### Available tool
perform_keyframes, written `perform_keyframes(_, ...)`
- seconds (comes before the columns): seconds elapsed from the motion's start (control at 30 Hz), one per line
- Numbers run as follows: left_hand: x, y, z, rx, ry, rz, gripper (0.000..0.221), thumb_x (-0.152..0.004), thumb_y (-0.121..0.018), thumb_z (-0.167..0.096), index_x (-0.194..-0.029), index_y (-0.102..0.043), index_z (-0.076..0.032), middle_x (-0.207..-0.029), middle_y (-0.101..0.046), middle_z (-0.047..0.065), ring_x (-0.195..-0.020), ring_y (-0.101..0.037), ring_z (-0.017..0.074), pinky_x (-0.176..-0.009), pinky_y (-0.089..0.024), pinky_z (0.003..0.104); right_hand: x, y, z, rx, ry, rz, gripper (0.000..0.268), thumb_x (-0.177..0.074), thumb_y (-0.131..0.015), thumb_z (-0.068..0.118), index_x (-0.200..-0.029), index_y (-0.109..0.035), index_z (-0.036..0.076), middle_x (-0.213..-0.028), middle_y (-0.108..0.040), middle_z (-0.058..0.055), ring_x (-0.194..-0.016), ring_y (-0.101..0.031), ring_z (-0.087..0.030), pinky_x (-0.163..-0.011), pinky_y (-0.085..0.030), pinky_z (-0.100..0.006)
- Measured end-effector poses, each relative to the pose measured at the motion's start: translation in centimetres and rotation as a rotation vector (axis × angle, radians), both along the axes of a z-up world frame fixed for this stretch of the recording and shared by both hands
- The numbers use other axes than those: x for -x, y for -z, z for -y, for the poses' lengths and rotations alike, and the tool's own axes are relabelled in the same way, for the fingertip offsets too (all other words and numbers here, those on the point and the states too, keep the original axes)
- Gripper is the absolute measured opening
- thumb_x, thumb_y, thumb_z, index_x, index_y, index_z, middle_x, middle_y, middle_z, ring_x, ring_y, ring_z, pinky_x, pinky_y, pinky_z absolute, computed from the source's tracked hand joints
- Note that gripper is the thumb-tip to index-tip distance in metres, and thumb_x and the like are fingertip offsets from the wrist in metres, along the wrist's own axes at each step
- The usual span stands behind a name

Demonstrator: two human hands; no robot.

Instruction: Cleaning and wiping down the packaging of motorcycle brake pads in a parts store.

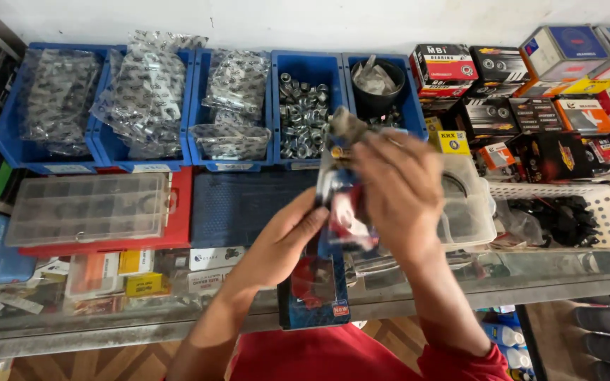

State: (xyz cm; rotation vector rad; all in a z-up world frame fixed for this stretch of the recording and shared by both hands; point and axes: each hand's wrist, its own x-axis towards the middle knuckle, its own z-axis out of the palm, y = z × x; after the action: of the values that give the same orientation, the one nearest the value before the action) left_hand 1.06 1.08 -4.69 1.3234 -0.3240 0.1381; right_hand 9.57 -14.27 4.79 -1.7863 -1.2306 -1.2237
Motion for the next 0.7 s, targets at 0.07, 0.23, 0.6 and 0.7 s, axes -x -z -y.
perform_keyframes(0.07, 0.2, -1.3, -0.9, 0.074, 0.004, -0.051, 0.040, -0.109, -0.048, -0.022, -0.144, -0.054, -0.005, -0.112, -0.057, 0.006, -0.098, -0.048, 0.0180, -0.082, -0.036, 0.039, 0.9, 0.9, -0.9, -0.001, -0.045, -0.023, 0.012, -0.097, -0.071, -0.004, -0.102, -0.081, 0.000, -0.104, -0.075, -0.019, -0.094, -0.069, -0.039, -0.085, -0.059, -0.046)
perform_keyframes(0.23, -1.4, 2.2, -1.5, 0.452, -0.130, 0.018, 0.041, -0.107, -0.042, -0.007, -0.146, -0.054, 0.001, -0.113, -0.069, 0.020, -0.101, -0.069, 0.0284, -0.092, -0.060, 0.052, 2.5, 3.5, -1.8, -0.018, -0.140, -0.089, 0.012, -0.090, -0.074, -0.002, -0.099, -0.080, 0.003, -0.104, -0.075, -0.016, -0.085, -0.072, -0.035, -0.074, -0.062, -0.044)
perform_keyframes(0.6, 0.0, -1.1, -1.4, 0.483, -0.231, -0.071, 0.043, -0.108, -0.050, -0.020, -0.148, -0.053, -0.006, -0.110, -0.069, 0.015, -0.095, -0.069, 0.0224, -0.087, -0.062, 0.044, 4.0, 5.7, -2.2, 0.163, -0.107, -0.084, 0.037, -0.105, -0.042, 0.008, -0.119, -0.073, -0.005, -0.130, -0.070, -0.024, -0.122, -0.068, -0.042, -0.112, -0.044, -0.051)
perform_keyframes(0.7, 0.8, 0.2, -2.7, 0.300, -0.257, -0.076, 0.049, -0.106, -0.050, -0.028, -0.151, -0.050, -0.006, -0.119, -0.068, 0.015, -0.101, -0.068, 0.0210, -0.092, -0.061, 0.044, 3.2, 4.8, -1.4, 0.135, -0.073, -0.045, 0.040, -0.104, -0.038, 0.005, -0.122, -0.071, -0.010, -0.122, -0.069, -0.031, -0.125, -0.063, -0.049, -0.113, -0.038, -0.060)
